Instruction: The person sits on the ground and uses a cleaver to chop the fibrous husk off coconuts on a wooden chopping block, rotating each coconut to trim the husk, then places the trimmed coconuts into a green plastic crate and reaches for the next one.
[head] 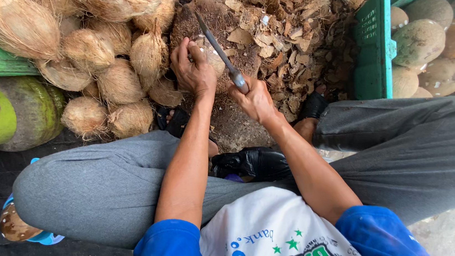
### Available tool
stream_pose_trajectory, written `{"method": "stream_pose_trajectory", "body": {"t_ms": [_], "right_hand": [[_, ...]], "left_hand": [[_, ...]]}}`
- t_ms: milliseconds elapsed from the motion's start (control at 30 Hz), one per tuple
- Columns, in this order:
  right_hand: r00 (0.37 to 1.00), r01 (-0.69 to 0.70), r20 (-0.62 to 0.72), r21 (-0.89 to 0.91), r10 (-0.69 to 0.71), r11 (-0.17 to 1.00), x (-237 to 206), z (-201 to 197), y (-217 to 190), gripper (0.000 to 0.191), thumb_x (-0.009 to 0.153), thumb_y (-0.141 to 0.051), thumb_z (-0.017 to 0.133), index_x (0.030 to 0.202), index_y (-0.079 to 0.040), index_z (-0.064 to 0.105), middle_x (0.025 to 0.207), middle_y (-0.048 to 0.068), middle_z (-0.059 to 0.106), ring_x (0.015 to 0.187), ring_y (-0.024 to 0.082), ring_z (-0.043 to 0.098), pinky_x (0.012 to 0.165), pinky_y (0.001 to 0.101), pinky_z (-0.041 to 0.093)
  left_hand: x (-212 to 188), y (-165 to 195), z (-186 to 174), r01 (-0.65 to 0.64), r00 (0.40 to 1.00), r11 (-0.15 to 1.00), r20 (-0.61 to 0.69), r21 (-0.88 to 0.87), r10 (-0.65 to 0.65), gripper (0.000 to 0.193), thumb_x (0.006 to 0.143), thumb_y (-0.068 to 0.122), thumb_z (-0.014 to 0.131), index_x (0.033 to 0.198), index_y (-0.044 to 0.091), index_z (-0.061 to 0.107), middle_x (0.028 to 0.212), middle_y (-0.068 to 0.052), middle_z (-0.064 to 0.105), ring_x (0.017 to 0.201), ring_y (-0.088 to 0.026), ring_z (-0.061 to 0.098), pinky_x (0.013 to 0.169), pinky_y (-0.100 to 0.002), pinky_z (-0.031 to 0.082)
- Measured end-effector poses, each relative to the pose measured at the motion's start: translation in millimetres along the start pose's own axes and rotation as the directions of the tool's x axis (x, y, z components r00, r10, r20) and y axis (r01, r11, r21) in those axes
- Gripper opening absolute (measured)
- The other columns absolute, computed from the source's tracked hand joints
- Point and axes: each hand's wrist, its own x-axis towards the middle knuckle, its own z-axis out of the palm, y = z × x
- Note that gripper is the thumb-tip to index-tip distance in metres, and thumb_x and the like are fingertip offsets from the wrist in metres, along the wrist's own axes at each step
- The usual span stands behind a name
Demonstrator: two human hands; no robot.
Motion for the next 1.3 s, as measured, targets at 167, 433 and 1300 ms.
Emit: {"method": "stream_pose_trajectory", "body": {"t_ms": [167,433,1300], "right_hand": [[0.998,-0.013,-0.059,0.010,0.014,1.000,9.1,-5.4,12.2,0.037,0.102,-0.032,0.062,0.075,-0.008,0.059,0.061,-0.002,0.059,0.050,0.010,0.051,0.050,0.0355,0.048],[0.995,-0.096,-0.003,0.051,0.096,0.994,6.1,3.3,15.0,0.039,0.095,-0.038,0.070,0.072,-0.009,0.056,0.060,0.004,0.055,0.052,0.012,0.047,0.052,0.0349,0.042],[0.997,0.066,-0.046,0.077,-0.062,0.995,1.8,3.7,5.0,0.049,0.096,-0.043,0.072,0.070,-0.004,0.057,0.058,0.001,0.051,0.054,0.014,0.044,0.051,0.0383,0.039]], "left_hand": [[2.2,-0.7,-0.9,0.073,0.996,0.997,0.046,-0.026,-0.072,0.043,0.099,0.048,0.050,0.124,0.020,0.070,0.132,-0.004,0.060,0.112,-0.022,0.065,0.090,-0.039,0.056],[1.4,-5.2,2.5,-0.050,0.998,0.999,-0.036,-0.003,0.050,0.040,0.099,0.043,0.054,0.121,0.017,0.074,0.129,-0.007,0.064,0.117,-0.027,0.062,0.095,-0.042,0.051],[3.7,-2.3,-0.8,-0.123,0.992,0.992,0.019,-0.008,0.123,0.042,0.101,0.046,0.053,0.121,0.016,0.074,0.126,-0.005,0.063,0.111,-0.020,0.063,0.092,-0.041,0.053]]}}
